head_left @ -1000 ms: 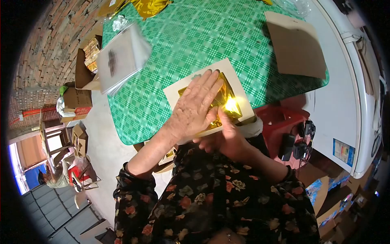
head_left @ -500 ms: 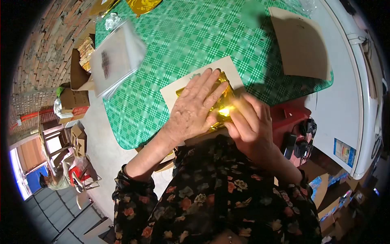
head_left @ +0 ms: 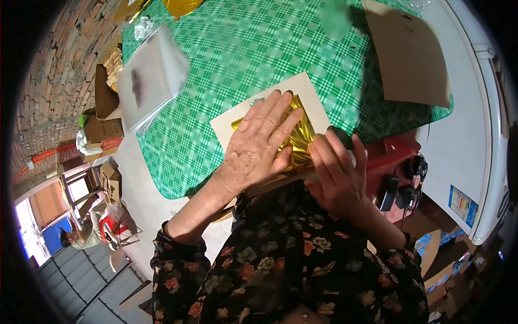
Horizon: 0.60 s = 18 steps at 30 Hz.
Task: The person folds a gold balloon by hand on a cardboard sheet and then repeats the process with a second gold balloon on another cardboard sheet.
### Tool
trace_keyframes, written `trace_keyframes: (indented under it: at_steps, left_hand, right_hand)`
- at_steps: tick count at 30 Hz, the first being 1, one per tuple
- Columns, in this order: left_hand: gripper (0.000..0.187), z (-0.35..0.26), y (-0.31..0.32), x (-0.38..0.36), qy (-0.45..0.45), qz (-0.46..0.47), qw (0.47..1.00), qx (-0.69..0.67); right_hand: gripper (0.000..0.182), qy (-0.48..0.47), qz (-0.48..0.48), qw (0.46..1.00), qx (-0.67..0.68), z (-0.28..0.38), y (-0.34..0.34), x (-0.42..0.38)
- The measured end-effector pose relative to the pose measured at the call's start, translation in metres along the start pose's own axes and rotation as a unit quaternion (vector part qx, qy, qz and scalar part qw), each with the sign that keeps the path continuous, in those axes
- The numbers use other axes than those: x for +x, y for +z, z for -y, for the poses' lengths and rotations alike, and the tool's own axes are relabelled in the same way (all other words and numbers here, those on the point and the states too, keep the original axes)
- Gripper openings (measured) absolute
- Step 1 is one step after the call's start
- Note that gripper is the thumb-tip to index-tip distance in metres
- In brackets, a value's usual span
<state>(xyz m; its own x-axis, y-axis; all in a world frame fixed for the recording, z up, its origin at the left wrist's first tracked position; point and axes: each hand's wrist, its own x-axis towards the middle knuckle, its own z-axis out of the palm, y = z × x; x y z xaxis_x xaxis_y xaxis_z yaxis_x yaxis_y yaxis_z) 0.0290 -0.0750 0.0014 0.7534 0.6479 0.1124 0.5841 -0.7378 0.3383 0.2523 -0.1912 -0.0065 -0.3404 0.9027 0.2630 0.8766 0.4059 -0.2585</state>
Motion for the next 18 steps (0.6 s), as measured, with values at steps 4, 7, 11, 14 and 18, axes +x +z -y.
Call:
trace_keyframes:
  at_steps: [4, 7, 11, 14, 18]
  left_hand:
    - [0.085, -0.003, -0.004, 0.002, -0.003, 0.004, 1.000, 0.000]
    - [0.083, -0.004, -0.004, 0.002, -0.007, 0.006, 1.000, 0.001]
    - [0.083, -0.003, -0.003, 0.001, -0.011, 0.006, 1.000, -0.002]
    - [0.084, -0.002, -0.003, 0.002, -0.013, 0.010, 1.000, -0.007]
    - [0.084, -0.004, -0.004, 0.002, -0.021, 0.030, 0.999, 0.006]
  right_hand:
    - [0.054, -0.001, -0.061, 0.998, 0.036, -0.003, 0.007, 0.001]
    - [0.050, -0.001, -0.090, 0.995, 0.045, -0.004, 0.019, 0.023]
    - [0.050, -0.004, -0.063, 0.998, 0.011, -0.004, 0.012, 0.039]
    - [0.048, -0.025, -0.078, 0.996, 0.019, -0.009, 0.016, 0.024]
    - [0.040, -0.032, -0.077, 0.997, 0.003, -0.007, 0.008, 0.009]
